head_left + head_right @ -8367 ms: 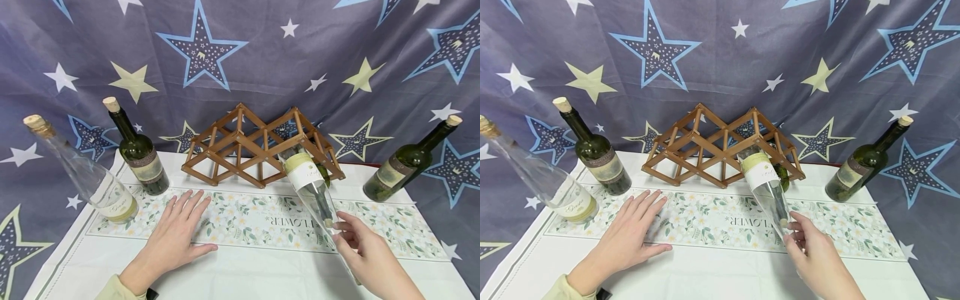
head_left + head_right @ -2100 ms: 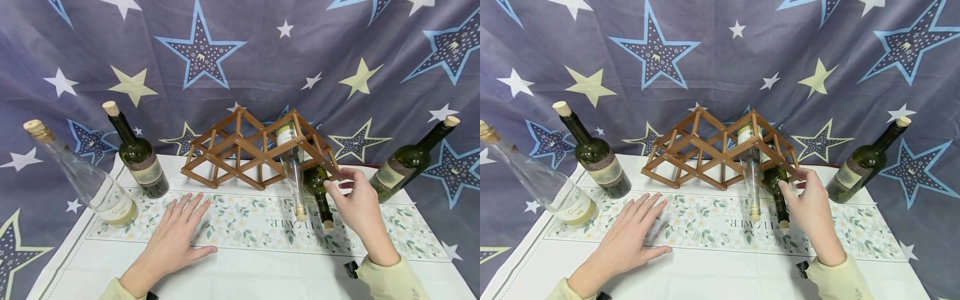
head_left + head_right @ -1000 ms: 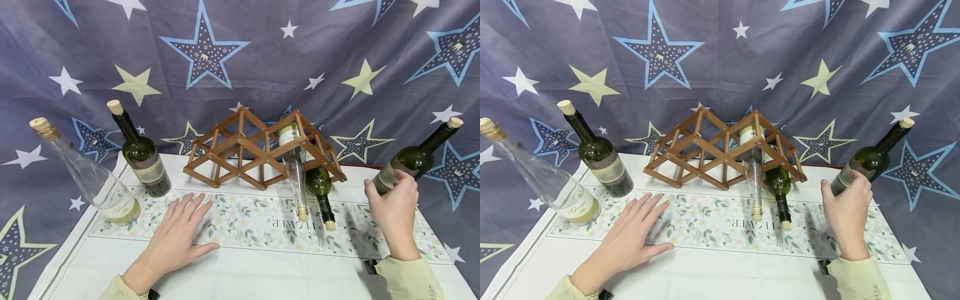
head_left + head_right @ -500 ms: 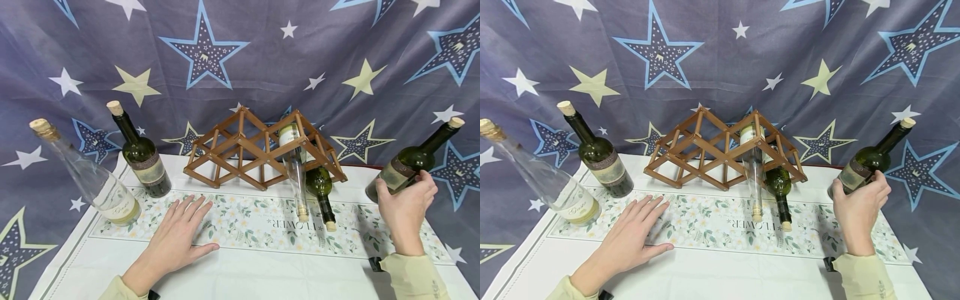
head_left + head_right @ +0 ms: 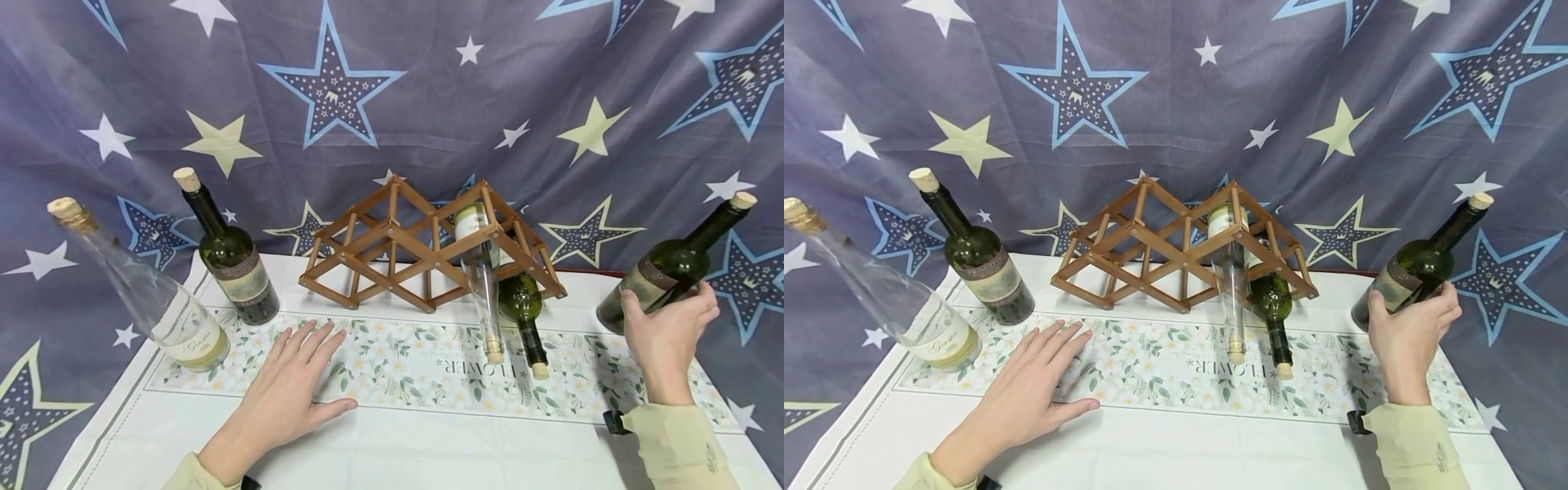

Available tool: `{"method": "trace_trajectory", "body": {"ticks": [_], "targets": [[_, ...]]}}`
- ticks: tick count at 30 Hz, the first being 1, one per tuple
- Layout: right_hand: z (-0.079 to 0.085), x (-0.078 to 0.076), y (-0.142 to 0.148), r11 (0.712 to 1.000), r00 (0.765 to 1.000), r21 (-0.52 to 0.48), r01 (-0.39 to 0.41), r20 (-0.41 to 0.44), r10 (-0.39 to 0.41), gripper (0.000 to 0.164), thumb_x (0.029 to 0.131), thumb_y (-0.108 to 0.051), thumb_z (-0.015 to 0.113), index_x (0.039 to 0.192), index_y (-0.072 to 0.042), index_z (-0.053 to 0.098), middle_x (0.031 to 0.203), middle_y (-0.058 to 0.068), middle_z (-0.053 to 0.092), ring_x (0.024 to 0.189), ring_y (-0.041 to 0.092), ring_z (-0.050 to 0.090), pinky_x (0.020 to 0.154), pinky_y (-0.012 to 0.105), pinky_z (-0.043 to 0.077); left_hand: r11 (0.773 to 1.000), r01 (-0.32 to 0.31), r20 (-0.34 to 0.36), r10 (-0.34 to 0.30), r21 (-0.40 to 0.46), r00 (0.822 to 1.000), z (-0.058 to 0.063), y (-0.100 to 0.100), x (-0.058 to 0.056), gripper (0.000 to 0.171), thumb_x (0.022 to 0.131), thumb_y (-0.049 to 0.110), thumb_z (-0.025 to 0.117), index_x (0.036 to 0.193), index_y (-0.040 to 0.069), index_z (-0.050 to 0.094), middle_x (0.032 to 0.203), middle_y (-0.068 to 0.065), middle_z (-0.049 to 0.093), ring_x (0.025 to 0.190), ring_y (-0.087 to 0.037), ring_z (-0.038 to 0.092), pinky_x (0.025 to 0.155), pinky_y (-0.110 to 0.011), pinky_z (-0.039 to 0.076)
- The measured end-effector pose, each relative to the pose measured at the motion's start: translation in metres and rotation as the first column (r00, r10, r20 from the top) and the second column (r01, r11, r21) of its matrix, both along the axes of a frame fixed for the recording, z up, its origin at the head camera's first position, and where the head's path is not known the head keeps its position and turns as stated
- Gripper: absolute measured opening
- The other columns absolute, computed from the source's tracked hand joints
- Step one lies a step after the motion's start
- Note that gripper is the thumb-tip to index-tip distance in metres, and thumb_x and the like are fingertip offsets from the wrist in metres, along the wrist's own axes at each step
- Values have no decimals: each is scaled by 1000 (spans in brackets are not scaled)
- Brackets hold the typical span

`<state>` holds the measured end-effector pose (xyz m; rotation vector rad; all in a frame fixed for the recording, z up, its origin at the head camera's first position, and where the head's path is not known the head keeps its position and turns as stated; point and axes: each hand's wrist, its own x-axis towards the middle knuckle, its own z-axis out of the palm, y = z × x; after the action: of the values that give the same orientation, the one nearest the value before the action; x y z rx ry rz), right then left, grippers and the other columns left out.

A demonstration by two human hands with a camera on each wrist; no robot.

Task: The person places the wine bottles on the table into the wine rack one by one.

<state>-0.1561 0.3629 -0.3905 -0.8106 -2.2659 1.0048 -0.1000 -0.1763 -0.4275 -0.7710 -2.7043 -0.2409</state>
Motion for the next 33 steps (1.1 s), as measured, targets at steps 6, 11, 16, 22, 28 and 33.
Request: {"method": "trace_trajectory", "body": {"ticks": [6,11,16,22,28,33], "targets": [[-4,-8,5,999,1000,-47,10,8,-10,100,86,-44,67,157,-18,2,156,10,8,142,35,23,116,46,22,1000,-5,0,5,1,1000,-1,-1,0,100,76,80,60,155,21,39,155,-8,38,145,-34,26,116,-57,13],[-6,-15,9,997,999,-78,23,41,-20,100,87,-47,66,157,-19,1,157,9,7,144,31,21,117,42,21,1000,-6,0,6,0,1000,-1,0,0,101,76,80,59,156,21,37,155,-8,38,145,-34,25,117,-56,11],[-8,-19,10,996,998,-78,32,50,-28,97,88,-48,63,157,-17,1,157,12,8,144,31,21,117,41,20,1000,-8,3,8,0,1000,-1,0,0,101,76,80,59,156,22,36,156,-7,38,146,-33,25,117,-56,11],[-14,-23,16,995,998,-101,15,63,-9,97,89,-49,61,157,-14,0,157,15,9,144,32,20,118,43,20,1000,-11,-1,11,-2,1000,-1,0,1,101,76,80,59,156,22,36,156,-7,38,146,-33,25,117,-57,13],[-20,-26,22,992,997,-124,11,81,-1,100,88,-50,63,156,-13,0,160,15,11,147,30,17,119,40,17,1000,-12,5,12,-3,1000,-1,0,0,101,77,80,59,156,22,36,157,-7,36,146,-34,25,118,-55,9],[-24,-27,24,990,995,-142,8,103,7,102,87,-51,64,156,-12,1,159,18,16,146,34,20,118,45,19,1000,-11,2,11,-4,1000,0,0,0,102,77,80,60,156,21,36,157,-7,36,145,-34,26,118,-55,9]]}}
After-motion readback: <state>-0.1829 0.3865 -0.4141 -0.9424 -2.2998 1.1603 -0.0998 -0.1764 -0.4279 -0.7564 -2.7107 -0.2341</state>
